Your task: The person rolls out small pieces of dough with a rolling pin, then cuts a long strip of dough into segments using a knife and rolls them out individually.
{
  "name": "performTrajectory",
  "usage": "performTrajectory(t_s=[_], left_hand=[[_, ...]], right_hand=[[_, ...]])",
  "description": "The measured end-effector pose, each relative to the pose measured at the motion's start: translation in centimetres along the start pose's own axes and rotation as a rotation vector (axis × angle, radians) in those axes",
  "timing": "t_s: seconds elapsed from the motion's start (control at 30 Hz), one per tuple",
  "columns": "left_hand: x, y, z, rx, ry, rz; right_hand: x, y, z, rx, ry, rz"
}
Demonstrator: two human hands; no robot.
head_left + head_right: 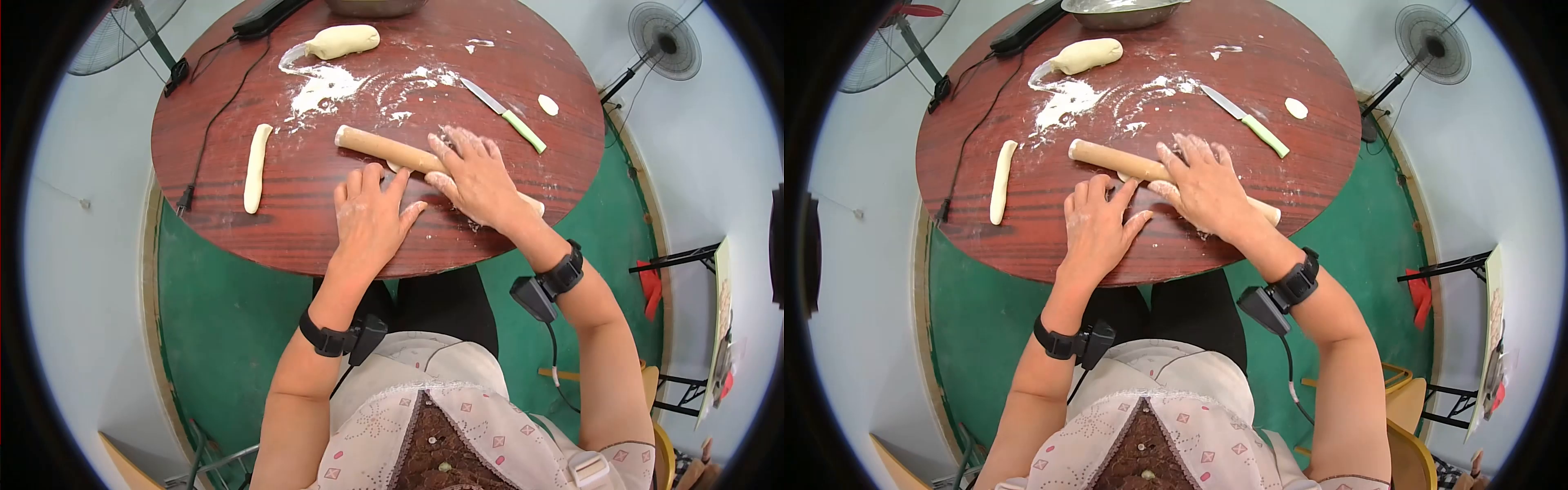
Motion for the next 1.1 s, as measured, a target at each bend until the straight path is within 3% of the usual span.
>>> performTrajectory(t_s=[0.17, 0.27, 0.53, 0.73, 0.97, 1.1], left_hand=[[0.0, 0.1, 0.2, -0.003, 0.000, -0.005], [0.0, 0.0, -0.3, 0.033, -0.028, -0.002], [-1.1, 0.6, -2.7, 0.269, -0.210, -0.113], [-1.5, -1.3, -0.3, 0.082, -0.189, -0.046], [-0.7, -1.5, 1.3, 0.043, -0.102, -0.054], [-0.1, -1.3, 1.3, 0.088, -0.073, -0.039]], right_hand=[[0.2, 2.3, 2.9, -0.023, -0.180, 0.156], [-0.3, 2.3, 2.6, -0.117, 0.082, -0.084], [-3.9, 1.5, 1.8, -0.022, 0.110, 0.044], [-2.6, -2.0, -0.5, -0.012, 0.195, -0.002], [-1.3, -1.5, -0.9, 0.003, -0.176, 0.224], [-0.6, -0.6, 0.2, 0.094, -0.098, 0.057]])
Point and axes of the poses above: each hand's wrist, its own y-axis towards the middle knuckle, its own x-axis out of the palm, z = x × y, the point moved 3 cm from there along y, towards the middle knuckle, and after that the axes turned 6 degrees about z, right-handed, at the moved point
